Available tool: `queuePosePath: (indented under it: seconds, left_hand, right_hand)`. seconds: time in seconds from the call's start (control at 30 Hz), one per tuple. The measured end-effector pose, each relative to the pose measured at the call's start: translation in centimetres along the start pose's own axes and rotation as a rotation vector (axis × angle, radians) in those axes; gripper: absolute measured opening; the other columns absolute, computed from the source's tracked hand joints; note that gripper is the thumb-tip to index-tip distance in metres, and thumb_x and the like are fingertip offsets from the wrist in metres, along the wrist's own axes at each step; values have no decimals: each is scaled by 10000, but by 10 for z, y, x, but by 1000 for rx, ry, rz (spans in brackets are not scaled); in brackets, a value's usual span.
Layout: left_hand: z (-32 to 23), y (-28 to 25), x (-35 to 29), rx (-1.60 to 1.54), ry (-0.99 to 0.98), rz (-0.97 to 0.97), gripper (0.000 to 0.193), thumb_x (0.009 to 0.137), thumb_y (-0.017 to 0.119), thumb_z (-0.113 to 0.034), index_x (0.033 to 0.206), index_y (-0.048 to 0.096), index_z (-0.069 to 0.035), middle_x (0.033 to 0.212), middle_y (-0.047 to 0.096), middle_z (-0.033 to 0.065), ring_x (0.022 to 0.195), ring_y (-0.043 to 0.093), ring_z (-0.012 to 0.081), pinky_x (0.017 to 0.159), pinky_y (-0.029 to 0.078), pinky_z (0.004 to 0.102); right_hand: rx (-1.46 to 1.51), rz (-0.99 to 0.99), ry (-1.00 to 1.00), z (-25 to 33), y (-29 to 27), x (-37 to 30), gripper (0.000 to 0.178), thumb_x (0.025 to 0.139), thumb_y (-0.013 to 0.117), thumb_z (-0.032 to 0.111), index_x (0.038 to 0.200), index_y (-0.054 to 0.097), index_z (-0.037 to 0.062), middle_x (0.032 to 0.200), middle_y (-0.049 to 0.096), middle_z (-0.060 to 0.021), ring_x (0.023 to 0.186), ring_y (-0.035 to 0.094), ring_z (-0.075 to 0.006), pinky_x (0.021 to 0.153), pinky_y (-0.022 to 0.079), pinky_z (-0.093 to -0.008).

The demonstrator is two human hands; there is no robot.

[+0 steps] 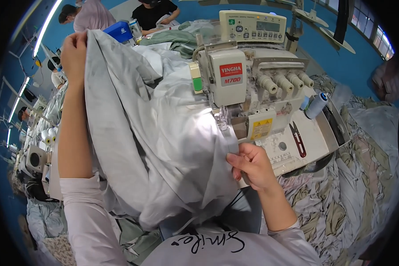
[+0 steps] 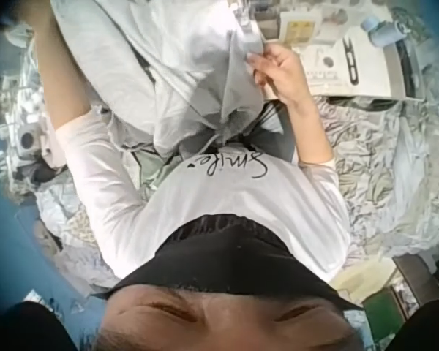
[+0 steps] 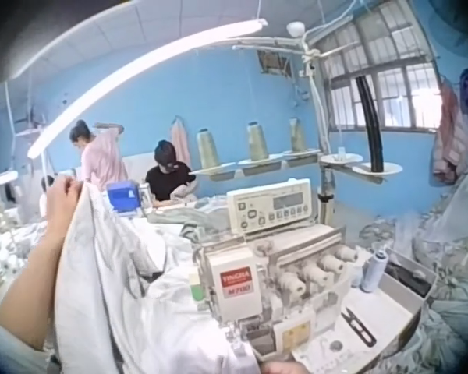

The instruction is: Sewing the edges of fabric pieces together using an industrial overlock sewing machine.

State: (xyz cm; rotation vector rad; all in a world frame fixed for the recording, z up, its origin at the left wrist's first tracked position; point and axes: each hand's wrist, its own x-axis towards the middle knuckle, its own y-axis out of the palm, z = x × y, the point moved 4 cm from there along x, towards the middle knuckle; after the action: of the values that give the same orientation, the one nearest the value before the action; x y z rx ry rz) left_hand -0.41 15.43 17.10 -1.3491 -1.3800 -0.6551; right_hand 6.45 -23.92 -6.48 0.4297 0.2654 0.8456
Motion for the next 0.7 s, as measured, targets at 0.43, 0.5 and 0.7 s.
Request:
queuePosePath:
  seconds: [0.43, 0.5, 0.7]
  left_hand:
    - [-67, -67, -257, 6, 32, 729, 207, 727, 543, 73, 912, 539, -18, 840, 563, 143, 863, 536, 307, 833, 398, 409]
    - [-57, -53, -235, -44, -11, 616, 185, 747, 515, 76, 909, 535, -9, 845, 559, 150, 835, 543, 307, 781, 414, 376]
    - [-54, -23, -182, -124, -100, 459, 130, 808, 466, 42, 917, 523, 0, 830, 556, 160, 760, 554, 308, 683, 436, 320]
  right_hand:
    - [-69, -16, 14, 4, -1, -1, 185, 813, 674, 161, 784, 561, 18, 623, 562, -6, 508, 539, -66, 460, 437, -194]
    - [-51, -26, -7, 3, -1, 0, 187, 813, 675, 163, 788, 558, 19, 621, 560, -6, 507, 538, -67, 463, 438, -194]
    - [13, -34, -23, 2, -1, 0, 146, 799, 677, 106, 803, 565, 12, 625, 566, -18, 462, 522, -70, 428, 415, -189]
